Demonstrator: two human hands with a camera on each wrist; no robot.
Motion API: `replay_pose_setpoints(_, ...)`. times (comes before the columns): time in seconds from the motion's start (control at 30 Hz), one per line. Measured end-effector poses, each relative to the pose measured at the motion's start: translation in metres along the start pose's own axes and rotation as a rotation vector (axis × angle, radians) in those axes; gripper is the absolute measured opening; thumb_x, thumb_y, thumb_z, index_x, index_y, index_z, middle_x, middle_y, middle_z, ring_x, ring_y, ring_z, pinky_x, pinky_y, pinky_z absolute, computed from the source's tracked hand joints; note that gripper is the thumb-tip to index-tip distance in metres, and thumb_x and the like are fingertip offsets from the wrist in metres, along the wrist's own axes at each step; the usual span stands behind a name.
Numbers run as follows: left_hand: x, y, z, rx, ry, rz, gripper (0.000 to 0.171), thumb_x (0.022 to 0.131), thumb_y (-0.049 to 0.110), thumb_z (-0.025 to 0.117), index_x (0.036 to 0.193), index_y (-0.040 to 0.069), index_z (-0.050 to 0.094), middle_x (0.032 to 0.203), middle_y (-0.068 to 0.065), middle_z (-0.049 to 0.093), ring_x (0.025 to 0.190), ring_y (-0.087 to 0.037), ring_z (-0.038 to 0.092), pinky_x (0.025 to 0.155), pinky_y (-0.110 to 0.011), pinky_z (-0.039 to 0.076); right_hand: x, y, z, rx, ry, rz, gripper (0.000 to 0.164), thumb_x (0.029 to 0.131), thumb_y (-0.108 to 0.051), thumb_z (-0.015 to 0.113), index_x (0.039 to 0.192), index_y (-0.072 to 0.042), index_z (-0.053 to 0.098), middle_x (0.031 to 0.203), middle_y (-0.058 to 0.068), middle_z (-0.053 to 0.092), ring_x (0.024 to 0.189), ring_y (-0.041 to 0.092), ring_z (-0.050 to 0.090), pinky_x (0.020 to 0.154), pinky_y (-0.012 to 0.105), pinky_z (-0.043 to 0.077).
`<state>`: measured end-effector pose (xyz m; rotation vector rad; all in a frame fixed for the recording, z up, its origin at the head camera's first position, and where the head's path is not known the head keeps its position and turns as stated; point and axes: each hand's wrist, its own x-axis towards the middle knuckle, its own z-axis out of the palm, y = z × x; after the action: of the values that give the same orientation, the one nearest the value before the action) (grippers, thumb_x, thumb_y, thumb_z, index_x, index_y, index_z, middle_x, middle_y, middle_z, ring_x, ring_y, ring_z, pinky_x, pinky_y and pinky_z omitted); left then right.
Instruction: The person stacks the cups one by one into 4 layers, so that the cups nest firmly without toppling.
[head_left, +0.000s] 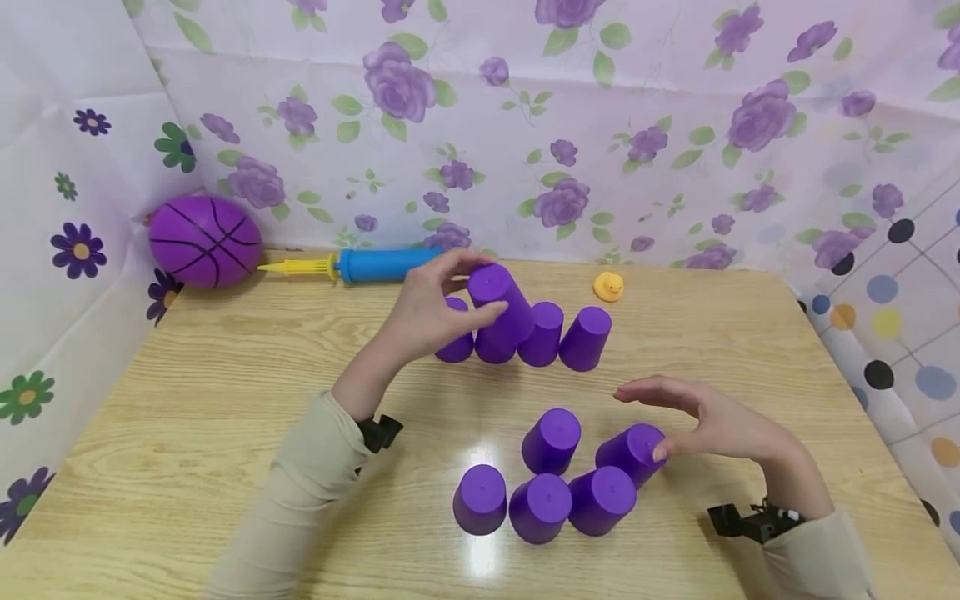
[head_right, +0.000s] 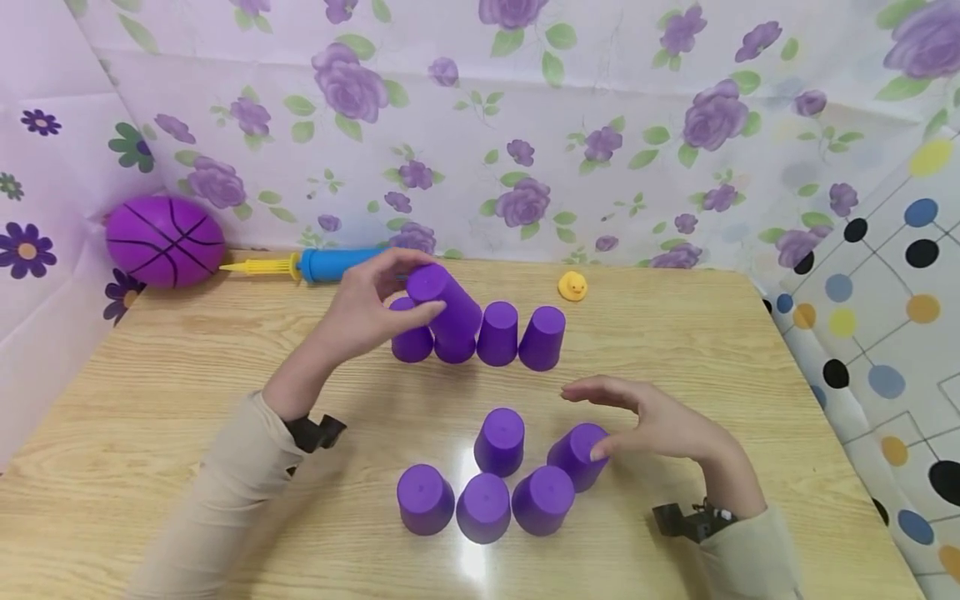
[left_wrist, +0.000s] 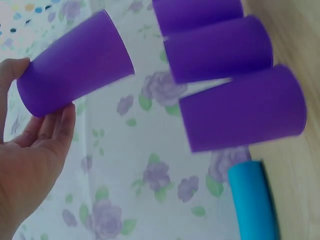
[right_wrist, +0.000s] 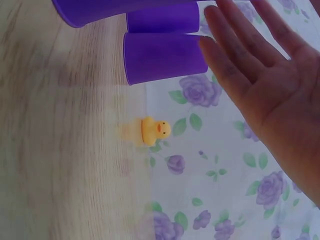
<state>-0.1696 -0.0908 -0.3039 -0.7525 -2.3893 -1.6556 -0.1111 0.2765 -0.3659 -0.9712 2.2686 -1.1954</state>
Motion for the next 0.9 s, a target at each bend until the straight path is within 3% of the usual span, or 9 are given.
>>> replay_pose_setpoints(0.2, 0.009, -0.004, -0.014, 0.081, 0.084, -0.073, 0.048, 0.074, 0.018, 0.079, 0.117, 0.007, 0.060, 0.111, -0.006, 0.062, 0.102, -0.015, 0.059, 0.089, -0.028, 0.051, -0.001, 0.002, 0.002, -0.040, -0.088, -0.033, 0.073, 0.076, -0.014, 0.077, 0.140, -0.015, 0.041, 0.139, 0.003, 0.048, 0.130, 0.008, 0.039, 0.104, 0.017, 0.032)
replay_pose_setpoints(0.43, 0.016, -0.019, -0.015, 0.133, 0.100, -0.151, 0.048, 0.075, 0.022, 0.078, 0.117, 0.009, 0.060, 0.110, -0.005, 0.059, 0.101, -0.016, 0.058, 0.089, -0.030, 0.051, -0.002, 0.001, 0.004, -0.066, -0.116, -0.060, 0.076, 0.072, -0.014, 0.079, 0.139, -0.015, 0.042, 0.138, 0.001, 0.048, 0.130, 0.008, 0.039, 0.105, 0.013, 0.027)
replay_pose_setpoints(0.67, 0.020, -0.023, -0.017, 0.145, 0.077, -0.169, 0.051, 0.075, 0.022, 0.078, 0.120, 0.007, 0.060, 0.115, -0.007, 0.058, 0.104, -0.019, 0.058, 0.090, -0.029, 0.050, -0.001, -0.001, 0.005, -0.096, -0.111, -0.102, 0.078, 0.071, -0.015, 0.080, 0.139, -0.013, 0.041, 0.138, 0.002, 0.049, 0.130, 0.008, 0.039, 0.105, 0.012, 0.025)
replay_pose_setpoints(0.9, 0.024, -0.027, -0.018, 0.081, 0.020, -0.174, 0.051, 0.075, 0.018, 0.078, 0.121, 0.007, 0.060, 0.121, -0.007, 0.055, 0.109, -0.020, 0.056, 0.094, -0.032, 0.049, -0.002, 0.002, 0.005, -0.085, -0.115, -0.102, 0.080, 0.071, -0.014, 0.080, 0.140, -0.012, 0.040, 0.138, 0.003, 0.049, 0.130, 0.009, 0.040, 0.104, 0.013, 0.028)
